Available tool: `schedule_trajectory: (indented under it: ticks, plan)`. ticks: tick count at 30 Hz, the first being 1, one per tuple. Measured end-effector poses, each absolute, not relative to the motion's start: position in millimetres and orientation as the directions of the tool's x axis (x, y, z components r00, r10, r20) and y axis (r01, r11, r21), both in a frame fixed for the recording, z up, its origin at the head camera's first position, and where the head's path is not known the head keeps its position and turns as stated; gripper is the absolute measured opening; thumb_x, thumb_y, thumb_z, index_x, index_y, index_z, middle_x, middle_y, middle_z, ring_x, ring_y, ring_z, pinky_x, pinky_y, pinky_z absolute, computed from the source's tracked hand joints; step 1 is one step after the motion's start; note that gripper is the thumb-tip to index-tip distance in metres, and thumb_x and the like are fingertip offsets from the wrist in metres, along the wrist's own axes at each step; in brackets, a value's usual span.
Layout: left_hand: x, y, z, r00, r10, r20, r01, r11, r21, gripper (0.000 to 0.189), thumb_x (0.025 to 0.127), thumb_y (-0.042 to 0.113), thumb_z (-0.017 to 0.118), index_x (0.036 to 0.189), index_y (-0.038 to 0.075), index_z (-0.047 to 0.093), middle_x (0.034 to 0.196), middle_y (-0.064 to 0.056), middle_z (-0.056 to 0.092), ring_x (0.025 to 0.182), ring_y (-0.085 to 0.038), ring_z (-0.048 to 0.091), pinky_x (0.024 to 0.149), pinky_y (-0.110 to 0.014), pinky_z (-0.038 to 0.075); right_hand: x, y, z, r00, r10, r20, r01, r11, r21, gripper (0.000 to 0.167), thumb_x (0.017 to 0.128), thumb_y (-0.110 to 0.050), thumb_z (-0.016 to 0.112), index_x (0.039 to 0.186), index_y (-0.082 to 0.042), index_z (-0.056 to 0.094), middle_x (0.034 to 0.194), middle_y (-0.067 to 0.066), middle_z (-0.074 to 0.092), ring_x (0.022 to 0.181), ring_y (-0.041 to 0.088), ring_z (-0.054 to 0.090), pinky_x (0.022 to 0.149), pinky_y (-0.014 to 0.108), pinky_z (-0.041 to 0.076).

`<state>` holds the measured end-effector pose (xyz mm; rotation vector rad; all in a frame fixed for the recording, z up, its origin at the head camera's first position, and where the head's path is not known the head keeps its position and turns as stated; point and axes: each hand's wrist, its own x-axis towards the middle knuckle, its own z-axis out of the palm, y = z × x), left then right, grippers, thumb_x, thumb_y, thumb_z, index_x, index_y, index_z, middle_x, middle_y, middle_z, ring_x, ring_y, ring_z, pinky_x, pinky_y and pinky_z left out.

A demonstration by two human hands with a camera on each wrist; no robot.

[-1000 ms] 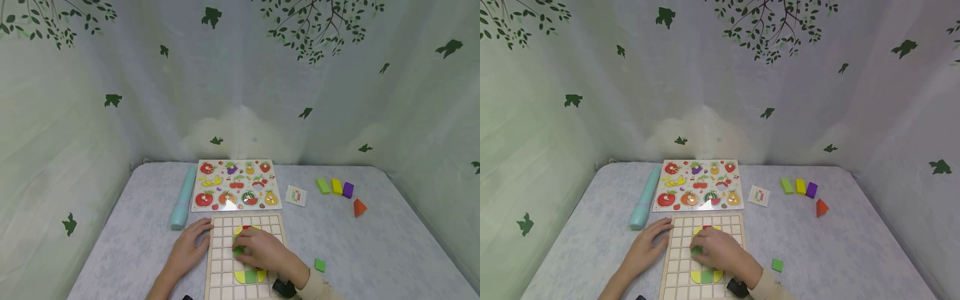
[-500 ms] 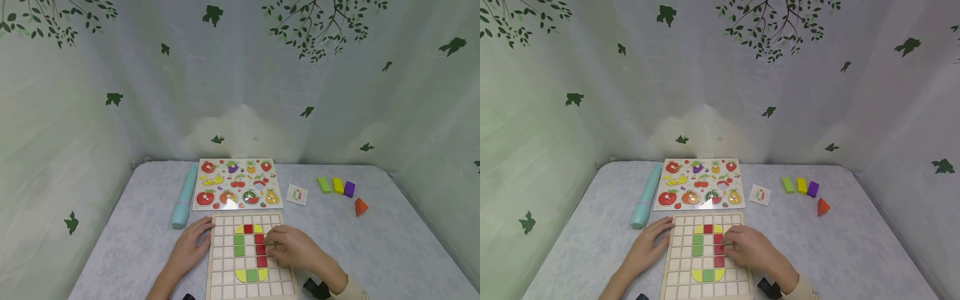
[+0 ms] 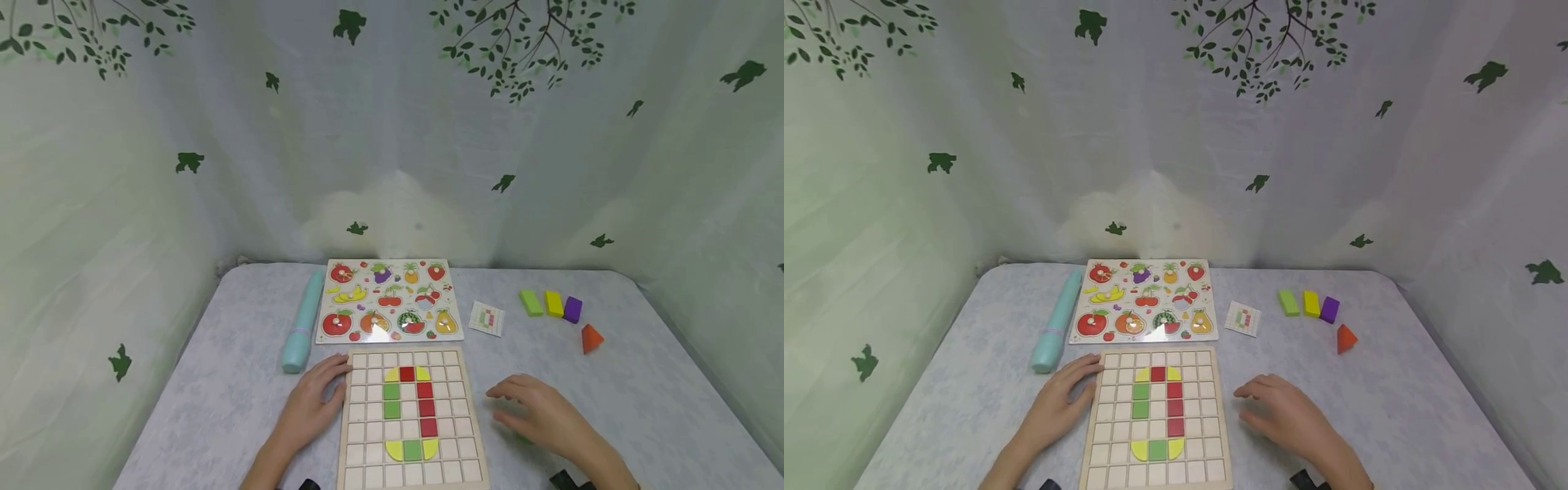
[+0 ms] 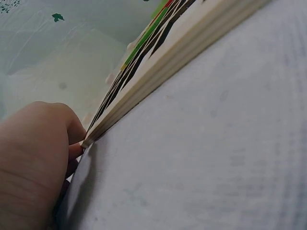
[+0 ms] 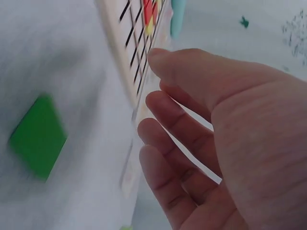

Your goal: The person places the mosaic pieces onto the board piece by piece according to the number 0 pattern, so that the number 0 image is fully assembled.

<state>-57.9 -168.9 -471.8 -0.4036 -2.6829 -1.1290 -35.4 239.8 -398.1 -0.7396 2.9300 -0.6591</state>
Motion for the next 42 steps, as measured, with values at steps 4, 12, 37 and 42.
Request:
schedule_trajectory:
  ticks: [4, 12, 37, 42]
  plan:
    - [-58.1, -167.6, -471.4, -0.944, 0.167, 0.284, 0.320, 0.670, 0.670, 0.029, 0.097, 0.012, 0.071, 0.125, 0.015, 0.073, 0.145, 0.002, 0.061, 0.142, -0.021, 0.052, 0.118, -0.043, 0.043, -30.1, 260.3, -405.9, -0.897, -0.442, 0.028, -0.408, 0.801, -0.438, 0.032, 0.085, -0.029, 0.086, 0.115, -0.027, 0.075, 0.110, -0.016, 0.070, 0.094, 0.004, 0.062, 0.078, 0.027, 0.059]
    - [-57.6, -167.7, -469.7, -0.945, 0.162, 0.284, 0.317, 0.671, 0.671, 0.029, 0.097, 0.012, 0.071, 0.125, 0.014, 0.073, 0.145, 0.001, 0.062, 0.141, -0.022, 0.052, 0.118, -0.042, 0.043, -24.2, 290.4, -416.2, -0.897, -0.414, -0.156, -0.310, 0.839, -0.446, 0.047, 0.080, -0.049, 0.085, 0.120, -0.026, 0.072, 0.112, -0.016, 0.065, 0.096, 0.001, 0.057, 0.082, 0.029, 0.058]
    - [-56.7, -166.3, -471.9, -0.950, 0.159, 0.268, 0.302, 0.680, 0.668, 0.030, 0.097, 0.013, 0.071, 0.127, 0.015, 0.072, 0.146, 0.002, 0.061, 0.141, -0.022, 0.052, 0.118, -0.046, 0.043, -34.1, 252.6, -411.9, -0.875, -0.483, -0.033, -0.399, 0.757, -0.517, 0.022, 0.090, -0.035, 0.080, 0.110, -0.030, 0.073, 0.100, -0.023, 0.064, 0.086, -0.004, 0.055, 0.073, 0.022, 0.056]
    - [-58.4, -167.7, -472.0, -0.949, 0.161, 0.271, 0.305, 0.680, 0.667, 0.030, 0.097, 0.014, 0.071, 0.127, 0.014, 0.072, 0.146, 0.001, 0.061, 0.142, -0.023, 0.052, 0.118, -0.046, 0.043, -42.0, 220.4, -406.6, -0.854, -0.520, -0.011, -0.433, 0.722, -0.539, 0.023, 0.092, -0.033, 0.080, 0.114, -0.033, 0.073, 0.102, -0.024, 0.064, 0.087, -0.002, 0.056, 0.073, 0.021, 0.056]
